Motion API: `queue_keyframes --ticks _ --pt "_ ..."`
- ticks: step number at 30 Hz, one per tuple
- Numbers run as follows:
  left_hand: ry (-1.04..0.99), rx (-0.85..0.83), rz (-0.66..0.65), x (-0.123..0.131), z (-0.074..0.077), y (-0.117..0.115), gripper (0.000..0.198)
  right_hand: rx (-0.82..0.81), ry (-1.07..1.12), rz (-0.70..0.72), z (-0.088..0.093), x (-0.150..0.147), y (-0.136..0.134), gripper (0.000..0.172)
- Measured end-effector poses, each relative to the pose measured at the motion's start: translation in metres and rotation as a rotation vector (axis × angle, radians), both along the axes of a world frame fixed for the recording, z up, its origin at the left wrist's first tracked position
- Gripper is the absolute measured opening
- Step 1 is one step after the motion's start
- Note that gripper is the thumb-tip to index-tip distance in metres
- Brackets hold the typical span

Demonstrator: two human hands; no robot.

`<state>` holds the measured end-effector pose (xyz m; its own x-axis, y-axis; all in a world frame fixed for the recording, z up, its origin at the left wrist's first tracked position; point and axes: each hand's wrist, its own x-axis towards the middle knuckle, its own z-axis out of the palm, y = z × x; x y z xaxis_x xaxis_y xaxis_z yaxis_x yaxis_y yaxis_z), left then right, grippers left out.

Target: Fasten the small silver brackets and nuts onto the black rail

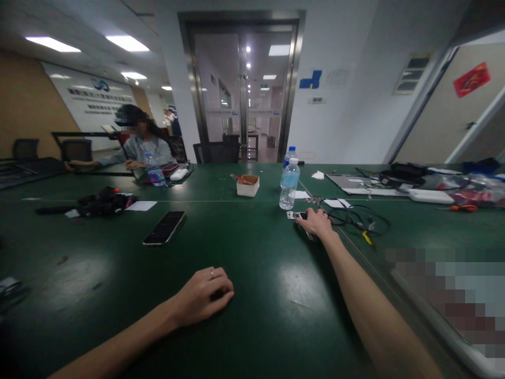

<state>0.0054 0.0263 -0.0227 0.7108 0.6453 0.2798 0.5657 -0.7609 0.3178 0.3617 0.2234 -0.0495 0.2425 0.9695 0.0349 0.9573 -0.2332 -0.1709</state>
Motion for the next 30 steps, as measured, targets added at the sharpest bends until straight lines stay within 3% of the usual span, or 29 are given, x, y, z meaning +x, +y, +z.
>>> queue_keyframes --ticks 10,20,30 --pt "0.009 -0.001 0.006 0.0 -0.001 0.0 0.006 0.044 0.089 -0.082 -0.011 0.0 0.004 0.076" --pt "0.001 -0.022 0.014 0.0 0.001 0.0 0.007 0.07 0.152 -0.085 -0.012 0.002 0.003 0.07" --pt "0.021 -0.05 0.019 0.0 0.002 -0.001 0.008 0.06 0.242 -0.08 -0.012 0.008 0.007 0.084"
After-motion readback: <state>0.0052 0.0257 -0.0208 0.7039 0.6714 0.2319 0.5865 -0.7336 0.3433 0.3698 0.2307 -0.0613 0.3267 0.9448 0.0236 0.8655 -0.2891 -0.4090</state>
